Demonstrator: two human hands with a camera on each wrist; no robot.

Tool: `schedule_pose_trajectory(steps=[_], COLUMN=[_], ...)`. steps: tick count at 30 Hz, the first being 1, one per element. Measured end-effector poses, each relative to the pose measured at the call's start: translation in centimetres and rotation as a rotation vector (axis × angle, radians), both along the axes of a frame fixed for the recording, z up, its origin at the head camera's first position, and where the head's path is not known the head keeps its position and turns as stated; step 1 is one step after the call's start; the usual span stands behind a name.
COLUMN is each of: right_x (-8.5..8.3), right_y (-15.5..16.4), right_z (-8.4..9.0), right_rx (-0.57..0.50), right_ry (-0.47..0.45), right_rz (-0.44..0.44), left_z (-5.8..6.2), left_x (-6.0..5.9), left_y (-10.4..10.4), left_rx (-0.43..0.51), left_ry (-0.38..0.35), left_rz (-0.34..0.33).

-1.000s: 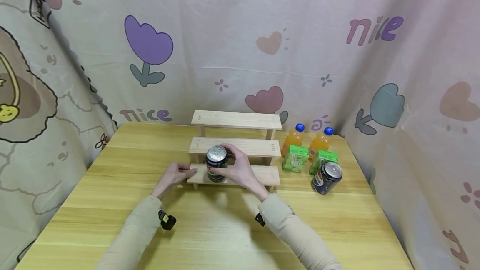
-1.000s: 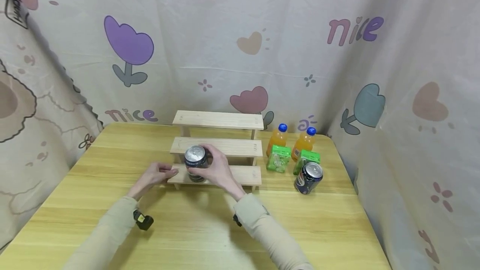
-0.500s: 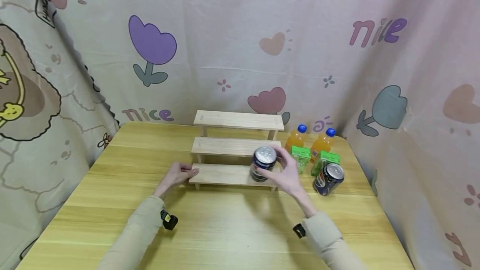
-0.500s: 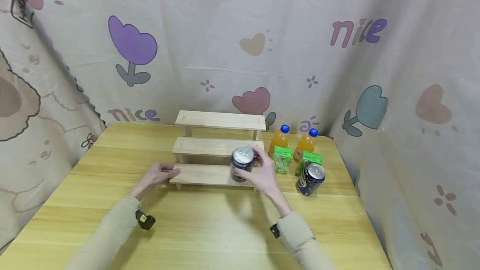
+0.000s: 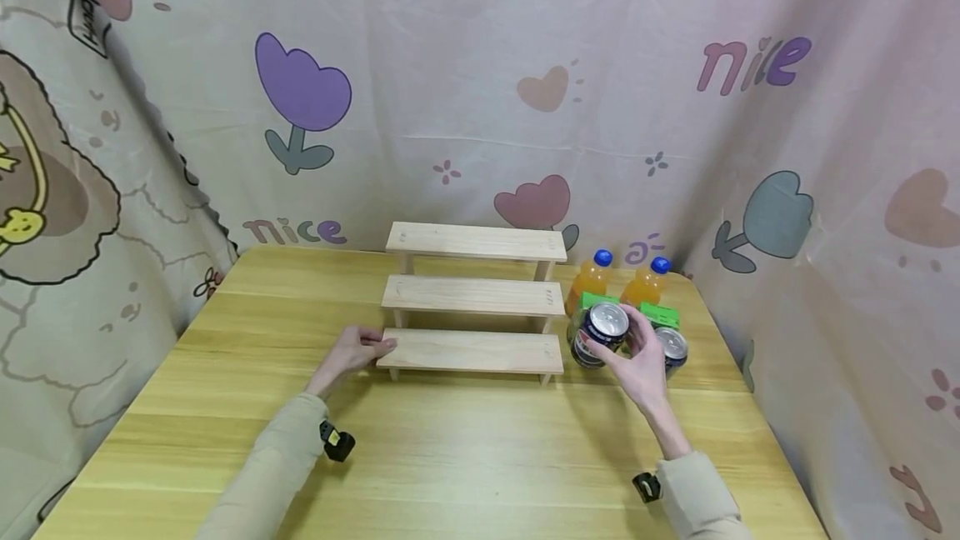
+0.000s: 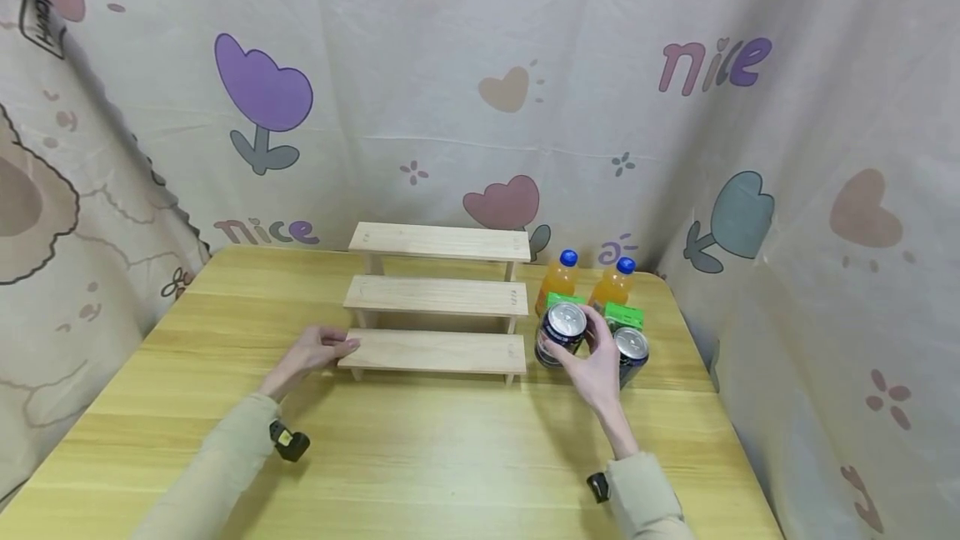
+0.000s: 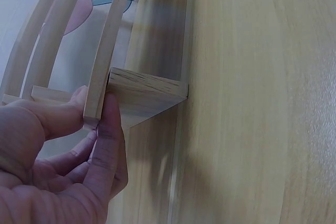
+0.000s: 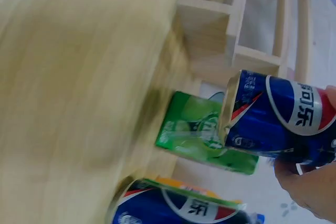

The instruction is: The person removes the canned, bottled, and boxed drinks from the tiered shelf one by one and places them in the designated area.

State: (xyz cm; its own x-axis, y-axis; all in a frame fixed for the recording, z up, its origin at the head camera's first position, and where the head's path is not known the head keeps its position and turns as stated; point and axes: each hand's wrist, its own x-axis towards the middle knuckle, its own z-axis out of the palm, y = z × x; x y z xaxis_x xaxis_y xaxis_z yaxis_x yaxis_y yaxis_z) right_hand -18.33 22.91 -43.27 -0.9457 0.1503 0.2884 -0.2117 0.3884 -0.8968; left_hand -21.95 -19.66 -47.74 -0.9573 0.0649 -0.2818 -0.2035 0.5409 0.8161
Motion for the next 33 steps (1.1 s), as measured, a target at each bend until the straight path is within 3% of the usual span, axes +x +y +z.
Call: schedule_pose_trajectory(steps=[5,10,16,25,29,33], right_x=[-0.2,-0.2,-0.3,-0.4,-0.4,-0.2], right_y=[0.4,0.4,0.3,0.4,0.6,0.8], right_z=[-1.4,-2.1,-2.7,-3.4,-3.5,-2.4], right_rx=[-0.021,-0.038,0.018,0.022,0.136,0.197], right_ry=[0.023,-0.027,-0.09,-0.114,-0.09,-0.044], right_rz=[-0.001,-0.021,-0.081,-0.076,-0.078,-0.073], left_z=[0.1,0.0,0.0,0.2,0.1,0.1], left_x=[0.0,0.0,0.0,0.2,0.2,0.2], left_y=[0.0,0.0,0.1,0.3,0.2,-0.2], left_rx=[-0.007,-0.001,0.001,0.04,0.042,0.026], left_ry=[0.007,0.018,0.025,0.012,0.009,0.075], left_rz=[-0.003,-0.007,-0.007,-0.007,0.0,-0.031])
